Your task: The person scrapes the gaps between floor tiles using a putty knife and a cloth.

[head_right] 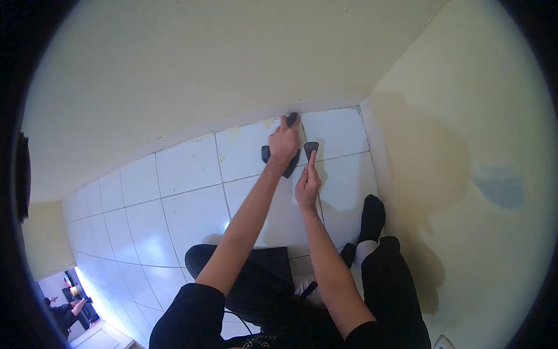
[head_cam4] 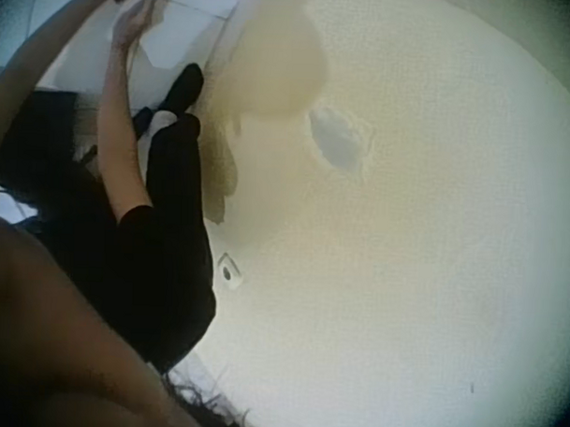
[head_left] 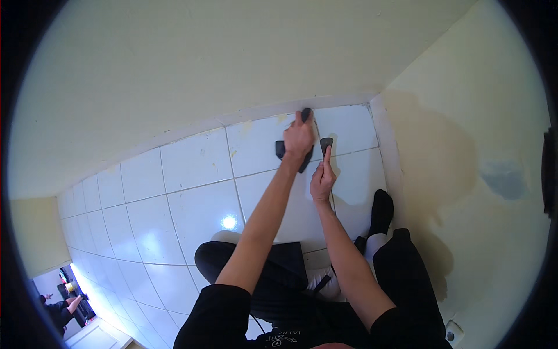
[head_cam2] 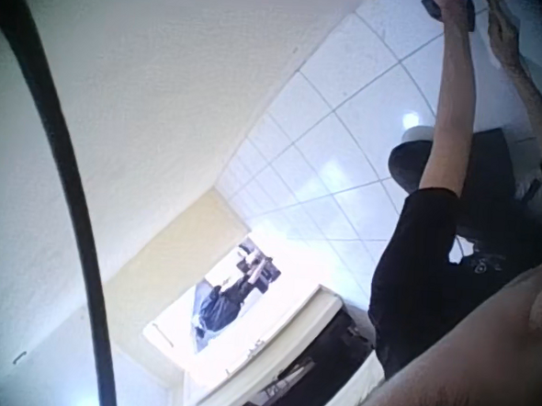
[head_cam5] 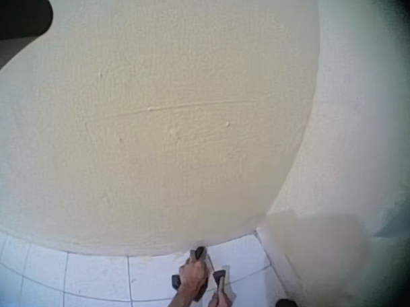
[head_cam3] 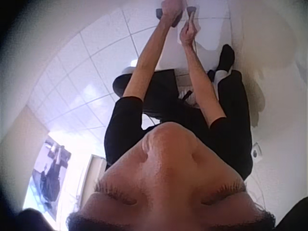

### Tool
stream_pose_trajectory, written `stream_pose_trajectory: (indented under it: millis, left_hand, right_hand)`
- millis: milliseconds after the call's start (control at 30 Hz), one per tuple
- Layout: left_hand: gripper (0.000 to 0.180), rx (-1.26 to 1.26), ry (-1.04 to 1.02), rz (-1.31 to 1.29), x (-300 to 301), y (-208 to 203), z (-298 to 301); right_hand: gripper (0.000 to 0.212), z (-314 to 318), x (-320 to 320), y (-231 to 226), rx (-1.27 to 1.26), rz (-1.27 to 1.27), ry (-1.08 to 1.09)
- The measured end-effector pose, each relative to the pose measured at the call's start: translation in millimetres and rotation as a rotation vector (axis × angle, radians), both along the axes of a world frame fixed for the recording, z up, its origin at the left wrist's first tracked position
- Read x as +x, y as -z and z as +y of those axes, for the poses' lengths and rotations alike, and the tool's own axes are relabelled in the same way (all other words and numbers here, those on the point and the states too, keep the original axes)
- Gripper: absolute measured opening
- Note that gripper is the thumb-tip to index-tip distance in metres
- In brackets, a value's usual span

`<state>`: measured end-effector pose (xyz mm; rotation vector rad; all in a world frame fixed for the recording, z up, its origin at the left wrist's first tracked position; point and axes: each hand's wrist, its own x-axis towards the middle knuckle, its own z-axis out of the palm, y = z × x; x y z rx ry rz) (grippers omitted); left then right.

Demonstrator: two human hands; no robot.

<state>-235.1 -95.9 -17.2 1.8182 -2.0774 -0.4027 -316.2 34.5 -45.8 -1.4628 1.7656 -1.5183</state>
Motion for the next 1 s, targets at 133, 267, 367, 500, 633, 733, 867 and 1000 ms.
stream_pose_trajectory:
  millis: [133, 267, 367, 500, 633, 733, 867, 1000]
  left_hand:
    - [0.054, 0.027, -0.081, -0.11, 71.8, -2.0, 13.4]
    - [0.051, 0.059, -0.349, -0.186, 180.7, 3.1, 45.8]
    - [0.044, 0.115, -0.568, -0.348, 278.3, -3.2, 74.2]
    - [0.045, 0.194, -0.724, -0.475, 378.8, -5.6, 110.8]
    - [0.059, -0.123, -0.561, -0.325, 327.6, -54.9, 124.7]
    - [0.066, 0.006, -0.561, -0.387, 274.8, -51.4, 125.4]
    - [0.068, 0.032, -0.383, -0.358, 283.7, 4.5, 123.8]
    - [0.066, -0.12, -0.222, -0.122, 201.7, -21.7, 115.6]
  right_hand:
    - [0.055, 3.0, -3.6, -9.8, 0.095, 0.01, -0.053]
    - [0.056, -1.0, -7.3, -13.2, 0.014, 0.071, -0.056]
    - [0.057, -2.6, -2.2, -9.7, -0.006, 0.097, -0.055]
    - [0.058, -1.6, 12.1, -11.7, 0.028, 0.065, -0.092]
    - [0.057, -1.6, -2.7, -13.1, 0.02, 0.086, -0.081]
    - [0.055, 0.7, -4.8, -12.1, 0.088, 0.076, -0.102]
    - [0.055, 0.5, 12.7, -12.6, 0.064, 0.095, -0.108]
    - [0.059, -4.3, -0.1, -3.5, -0.008, 0.144, -0.097]
